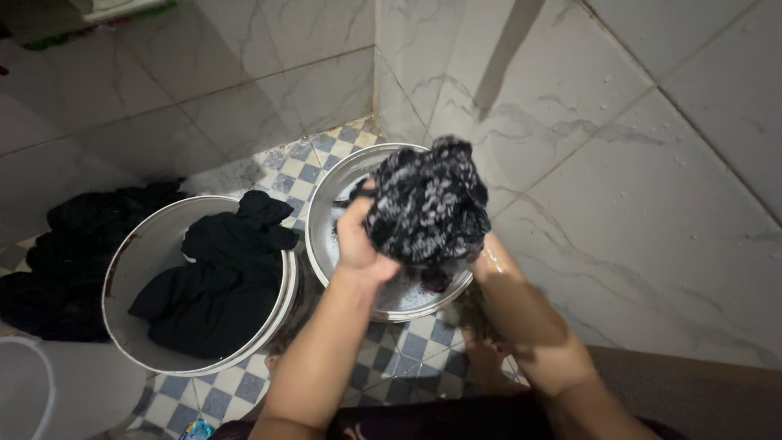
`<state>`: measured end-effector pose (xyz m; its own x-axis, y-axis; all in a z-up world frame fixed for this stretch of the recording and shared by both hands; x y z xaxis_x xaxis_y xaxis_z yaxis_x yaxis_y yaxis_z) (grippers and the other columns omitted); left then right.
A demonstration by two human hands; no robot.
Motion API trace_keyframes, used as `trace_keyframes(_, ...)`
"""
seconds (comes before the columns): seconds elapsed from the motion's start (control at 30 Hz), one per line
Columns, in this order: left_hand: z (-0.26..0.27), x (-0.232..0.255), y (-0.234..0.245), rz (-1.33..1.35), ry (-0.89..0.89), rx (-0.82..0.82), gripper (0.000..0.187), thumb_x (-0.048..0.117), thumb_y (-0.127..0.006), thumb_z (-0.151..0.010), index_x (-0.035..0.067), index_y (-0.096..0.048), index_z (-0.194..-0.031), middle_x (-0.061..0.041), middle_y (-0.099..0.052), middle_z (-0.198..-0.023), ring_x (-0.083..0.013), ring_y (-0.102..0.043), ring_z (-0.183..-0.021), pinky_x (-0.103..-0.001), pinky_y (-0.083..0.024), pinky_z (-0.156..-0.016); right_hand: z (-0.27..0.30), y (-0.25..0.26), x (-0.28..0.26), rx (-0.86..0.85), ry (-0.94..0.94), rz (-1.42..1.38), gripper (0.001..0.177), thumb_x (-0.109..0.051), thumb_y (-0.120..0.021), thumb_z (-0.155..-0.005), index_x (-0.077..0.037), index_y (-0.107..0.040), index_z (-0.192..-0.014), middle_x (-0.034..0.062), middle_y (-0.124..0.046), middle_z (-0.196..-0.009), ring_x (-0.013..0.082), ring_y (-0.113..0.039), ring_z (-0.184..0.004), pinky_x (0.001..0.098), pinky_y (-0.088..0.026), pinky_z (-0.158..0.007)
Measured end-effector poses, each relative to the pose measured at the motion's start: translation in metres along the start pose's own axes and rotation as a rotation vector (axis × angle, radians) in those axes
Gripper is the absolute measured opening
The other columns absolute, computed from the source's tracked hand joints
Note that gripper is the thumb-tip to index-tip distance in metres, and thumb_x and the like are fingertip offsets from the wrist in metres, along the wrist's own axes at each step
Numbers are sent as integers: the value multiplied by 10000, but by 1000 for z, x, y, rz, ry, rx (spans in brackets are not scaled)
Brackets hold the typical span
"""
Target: The person hand-washes dark-colored clothes in a metal basin filled with soapy water. They scrub, rinse, and wring out the garments, then transfer them to a white bucket. The process is repeated for multiple items.
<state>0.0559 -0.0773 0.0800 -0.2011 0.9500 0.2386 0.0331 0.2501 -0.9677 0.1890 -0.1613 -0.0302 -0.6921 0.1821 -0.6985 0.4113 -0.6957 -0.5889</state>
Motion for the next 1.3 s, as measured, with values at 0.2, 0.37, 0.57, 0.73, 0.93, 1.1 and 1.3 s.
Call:
trace_keyframes(0.2,-22,31,60,-1072,107,349,336,247,-730,-858,44,-667,-1118,-114,-696,-1085,-277,-632,-1073,-447,-487,-991,23,34,-40,172,225,32,291,-297,-635,-1029,-20,-706,-1084,72,-719,-1002,194,-663,-889,352,-555,-824)
trace_keyframes(0.37,-11,-8,125,-620,246,690,415,528,-708,-837,291,-606,-1161,-30,-700,-1119,-276,-634,-1070,-521,-467,-949,75,-12,-50,248,781,700,237,-218,-708,-1042,19,-693,-1037,110,-698,-954,238,-635,-877,357,-529,-778)
trace_keyframes(0.57,4,-56,147,-126,158,574,452,542,-732,-952,140,-665,-1149,-105,-664,-899,-284,-604,-761,-442,-476,-681,137,-127,1,129,1036,1435,244,-321,-730,-866,-84,-711,-920,253,-688,-1146,371,-703,-796,455,-554,-675)
trace_keyframes(0.73,20,-77,161,-209,66,793,237,312,-600,-911,125,-699,-1018,-63,-735,-903,-217,-705,-743,-404,-591,-708,86,-76,-27,436,675,1300,402,-443,-542,-1061,-90,-702,-954,210,-698,-881,418,-665,-809,509,-505,-688)
trace_keyframes(0.93,-6,-45,171,-133,-57,670,216,257,-682,-982,46,-673,-937,-120,-697,-845,-289,-664,-739,-423,-559,-732,93,-75,24,223,796,1415,347,-347,-590,-989,-32,-674,-871,215,-672,-851,411,-648,-751,482,-501,-679)
trace_keyframes(1.1,-13,3,140,-116,7,515,207,241,-566,-908,59,-652,-855,-118,-685,-861,-275,-659,-767,-424,-552,-725,46,-27,-24,-224,304,531,216,-147,-586,-983,-54,-690,-1148,78,-700,-1004,212,-645,-859,358,-488,-738)
trace_keyframes(1.3,-15,21,46,-9,-25,-95,137,177,-517,-820,65,-566,-758,-113,-635,-838,-261,-619,-756,-393,-533,-723,39,-8,-22,-231,328,839,620,112,-578,-793,-139,-507,-1356,10,-593,-1244,78,-555,-1090,256,-457,-962)
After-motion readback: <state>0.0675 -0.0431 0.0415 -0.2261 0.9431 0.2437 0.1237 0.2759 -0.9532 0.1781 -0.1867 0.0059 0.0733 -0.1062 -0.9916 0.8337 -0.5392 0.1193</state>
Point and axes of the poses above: each hand's wrist, its own z-axis away from the middle knuckle, its own y-axis out of the back of the hand, x = y × z, the point moved 8 cm from there along -z, towards the middle knuckle
